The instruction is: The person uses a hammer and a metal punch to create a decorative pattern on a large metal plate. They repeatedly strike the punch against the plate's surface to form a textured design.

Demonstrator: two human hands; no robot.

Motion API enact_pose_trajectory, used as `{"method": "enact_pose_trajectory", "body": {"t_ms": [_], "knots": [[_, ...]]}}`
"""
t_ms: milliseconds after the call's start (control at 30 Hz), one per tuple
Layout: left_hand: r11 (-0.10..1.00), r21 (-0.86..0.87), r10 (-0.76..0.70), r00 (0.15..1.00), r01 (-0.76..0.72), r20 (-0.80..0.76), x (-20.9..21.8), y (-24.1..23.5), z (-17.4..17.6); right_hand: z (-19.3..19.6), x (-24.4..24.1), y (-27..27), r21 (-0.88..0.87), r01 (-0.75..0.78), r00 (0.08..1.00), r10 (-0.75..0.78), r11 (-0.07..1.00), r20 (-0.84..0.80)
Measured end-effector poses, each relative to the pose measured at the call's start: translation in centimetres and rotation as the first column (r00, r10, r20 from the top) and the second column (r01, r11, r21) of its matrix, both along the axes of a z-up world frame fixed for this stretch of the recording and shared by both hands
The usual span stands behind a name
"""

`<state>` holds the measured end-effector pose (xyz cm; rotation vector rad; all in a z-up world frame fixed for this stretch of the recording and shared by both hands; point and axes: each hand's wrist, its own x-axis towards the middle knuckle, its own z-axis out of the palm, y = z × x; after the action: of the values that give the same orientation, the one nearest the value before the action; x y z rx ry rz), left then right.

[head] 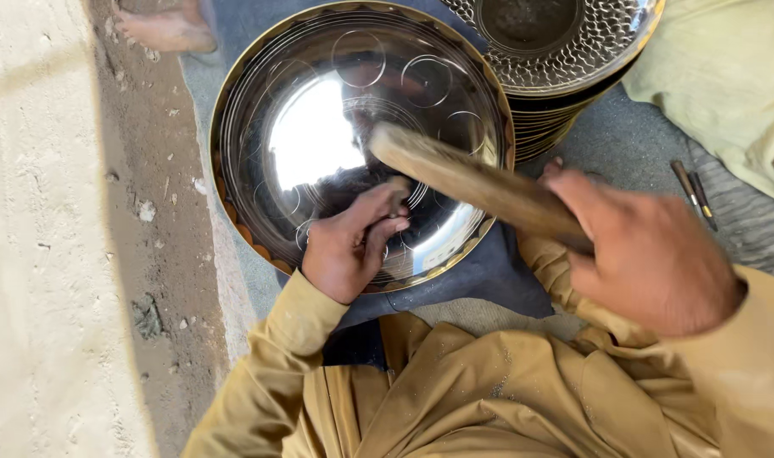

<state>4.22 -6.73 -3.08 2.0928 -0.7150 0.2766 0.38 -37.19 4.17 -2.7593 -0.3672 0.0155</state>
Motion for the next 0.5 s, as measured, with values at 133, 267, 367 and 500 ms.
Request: {"method": "enact_pose_trajectory", "body": {"t_ms": [133,267,367,500], "knots": [[0.968,-0.168,0.17,0.979,-0.187,-0.112,-1.6,-0.9,-1.3,6.3,2.8,2.8,-0.211,-0.153,0.988,0.147,0.966,-0.045],[0.917,-0.228,0.314,0.945,-0.326,-0.089,-2.4,-1.6,-1.8,8.4,3.7,4.7,-0.036,-0.275,0.948,0.277,0.961,0.158],[0.935,-0.211,0.262,0.956,-0.286,-0.134,-2.4,-1.5,-1.5,7.7,3.5,4.0,-0.506,-0.212,0.975,0.215,0.836,-0.053],[0.97,-0.207,0.108,0.988,-0.129,-0.11,-0.5,-1.1,-0.7,5.6,2.1,1.8,-0.193,-0.054,0.993,0.073,0.98,0.092]]}}
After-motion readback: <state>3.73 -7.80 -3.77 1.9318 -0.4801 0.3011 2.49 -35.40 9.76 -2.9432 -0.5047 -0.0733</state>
